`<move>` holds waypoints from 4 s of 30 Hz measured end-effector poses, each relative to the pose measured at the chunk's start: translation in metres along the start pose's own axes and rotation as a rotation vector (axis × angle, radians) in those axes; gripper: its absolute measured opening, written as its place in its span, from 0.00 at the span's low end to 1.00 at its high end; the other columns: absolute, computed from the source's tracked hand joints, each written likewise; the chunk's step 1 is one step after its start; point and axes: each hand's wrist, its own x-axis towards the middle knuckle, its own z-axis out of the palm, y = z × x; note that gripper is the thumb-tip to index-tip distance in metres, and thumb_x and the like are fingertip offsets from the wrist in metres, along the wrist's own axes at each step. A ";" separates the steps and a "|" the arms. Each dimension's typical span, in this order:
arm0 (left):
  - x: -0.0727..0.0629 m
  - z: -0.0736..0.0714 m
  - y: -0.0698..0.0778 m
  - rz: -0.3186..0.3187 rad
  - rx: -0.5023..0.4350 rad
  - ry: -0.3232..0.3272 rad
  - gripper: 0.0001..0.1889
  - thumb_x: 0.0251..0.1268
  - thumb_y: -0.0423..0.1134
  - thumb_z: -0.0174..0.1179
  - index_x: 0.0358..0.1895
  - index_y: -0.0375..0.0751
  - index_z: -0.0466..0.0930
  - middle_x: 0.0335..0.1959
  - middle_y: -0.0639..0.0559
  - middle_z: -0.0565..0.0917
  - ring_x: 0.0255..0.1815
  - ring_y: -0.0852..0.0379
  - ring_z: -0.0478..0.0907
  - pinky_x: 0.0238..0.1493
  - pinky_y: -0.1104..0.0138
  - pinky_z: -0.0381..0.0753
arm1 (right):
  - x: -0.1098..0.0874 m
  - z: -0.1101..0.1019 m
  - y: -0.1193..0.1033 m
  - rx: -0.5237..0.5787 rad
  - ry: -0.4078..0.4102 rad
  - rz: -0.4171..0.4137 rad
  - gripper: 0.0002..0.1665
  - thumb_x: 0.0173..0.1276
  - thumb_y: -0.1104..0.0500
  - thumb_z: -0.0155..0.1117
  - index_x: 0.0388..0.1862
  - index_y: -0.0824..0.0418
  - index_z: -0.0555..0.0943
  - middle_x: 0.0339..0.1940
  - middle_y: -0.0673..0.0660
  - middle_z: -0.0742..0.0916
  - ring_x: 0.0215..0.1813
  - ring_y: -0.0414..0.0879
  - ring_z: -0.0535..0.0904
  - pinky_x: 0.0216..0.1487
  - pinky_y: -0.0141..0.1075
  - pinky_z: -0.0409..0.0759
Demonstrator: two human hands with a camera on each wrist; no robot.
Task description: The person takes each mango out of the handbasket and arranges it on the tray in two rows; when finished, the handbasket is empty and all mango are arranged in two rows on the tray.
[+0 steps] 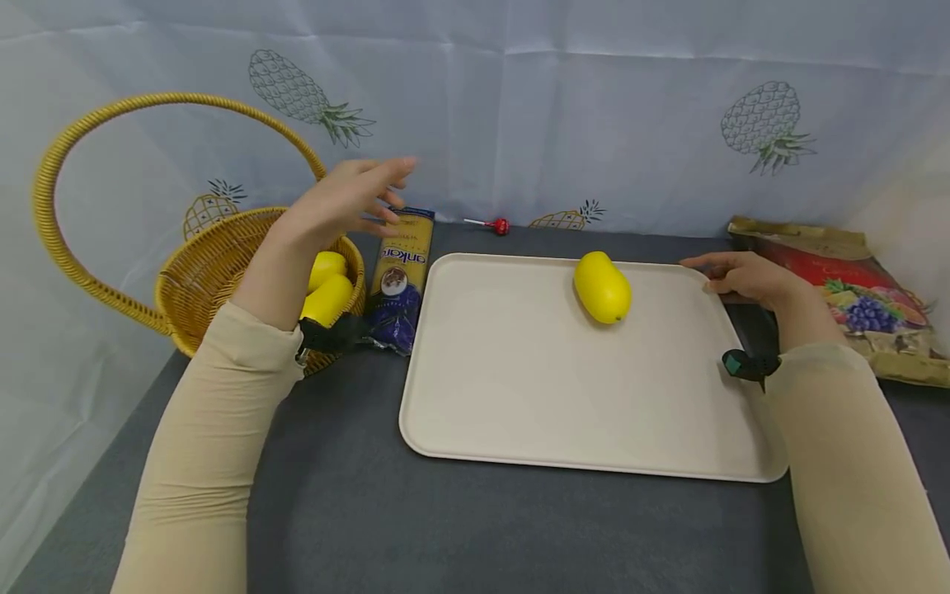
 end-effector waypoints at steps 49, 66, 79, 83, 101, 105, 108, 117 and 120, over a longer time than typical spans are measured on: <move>0.016 -0.109 -0.125 -0.211 0.001 -0.040 0.46 0.68 0.65 0.50 0.80 0.44 0.46 0.67 0.59 0.66 0.68 0.55 0.67 0.77 0.59 0.66 | 0.001 0.001 0.000 0.002 -0.009 0.008 0.33 0.77 0.62 0.52 0.78 0.61 0.58 0.39 0.54 0.74 0.42 0.44 0.73 0.44 0.28 0.82; 0.021 -0.113 -0.155 -0.265 0.078 -0.204 0.46 0.71 0.58 0.55 0.81 0.43 0.41 0.83 0.41 0.39 0.81 0.32 0.45 0.79 0.43 0.58 | -0.001 0.002 -0.001 0.001 -0.007 0.001 0.33 0.76 0.62 0.52 0.78 0.61 0.59 0.39 0.54 0.75 0.42 0.43 0.74 0.44 0.28 0.82; 0.018 -0.110 -0.157 -0.294 0.174 -0.317 0.45 0.73 0.52 0.55 0.80 0.40 0.39 0.81 0.33 0.34 0.78 0.27 0.44 0.77 0.38 0.56 | 0.000 0.001 0.001 -0.023 0.001 0.005 0.33 0.77 0.62 0.52 0.78 0.60 0.59 0.39 0.55 0.73 0.45 0.44 0.73 0.45 0.25 0.81; 0.019 -0.111 -0.159 -0.331 0.174 -0.361 0.47 0.73 0.52 0.55 0.80 0.38 0.34 0.80 0.31 0.33 0.79 0.27 0.40 0.78 0.38 0.54 | 0.000 0.001 0.001 -0.027 0.006 0.010 0.32 0.77 0.62 0.52 0.78 0.60 0.60 0.40 0.55 0.73 0.46 0.46 0.72 0.46 0.26 0.81; 0.017 -0.109 -0.164 -0.310 0.229 -0.329 0.53 0.70 0.52 0.58 0.78 0.30 0.28 0.79 0.26 0.37 0.77 0.28 0.48 0.74 0.38 0.62 | 0.002 0.000 0.003 -0.016 0.010 0.016 0.33 0.76 0.60 0.54 0.78 0.59 0.60 0.42 0.55 0.73 0.47 0.47 0.71 0.46 0.26 0.81; 0.014 -0.110 -0.162 -0.264 0.234 -0.234 0.49 0.68 0.52 0.61 0.78 0.32 0.40 0.71 0.32 0.59 0.63 0.43 0.70 0.65 0.51 0.76 | 0.002 0.000 0.004 -0.020 0.010 0.016 0.33 0.77 0.60 0.54 0.78 0.59 0.60 0.42 0.55 0.73 0.47 0.47 0.71 0.47 0.27 0.81; 0.012 -0.113 -0.159 -0.229 0.248 -0.188 0.47 0.68 0.53 0.61 0.78 0.35 0.42 0.67 0.39 0.64 0.54 0.55 0.74 0.59 0.58 0.79 | 0.002 0.000 0.004 -0.025 0.008 0.014 0.33 0.77 0.61 0.53 0.78 0.58 0.60 0.43 0.55 0.74 0.47 0.46 0.72 0.46 0.26 0.81; 0.003 -0.121 -0.132 -0.118 0.201 -0.196 0.43 0.71 0.48 0.58 0.79 0.39 0.41 0.73 0.38 0.57 0.58 0.57 0.73 0.52 0.71 0.83 | 0.002 -0.001 0.004 -0.022 0.005 0.007 0.33 0.77 0.61 0.53 0.78 0.59 0.59 0.43 0.55 0.75 0.46 0.45 0.73 0.46 0.26 0.81; 0.001 -0.117 -0.126 -0.092 0.078 -0.236 0.39 0.72 0.42 0.57 0.78 0.42 0.44 0.65 0.51 0.63 0.52 0.67 0.77 0.56 0.69 0.84 | 0.003 -0.001 0.005 -0.023 0.007 0.011 0.33 0.77 0.61 0.53 0.78 0.58 0.60 0.45 0.55 0.75 0.47 0.45 0.74 0.46 0.26 0.81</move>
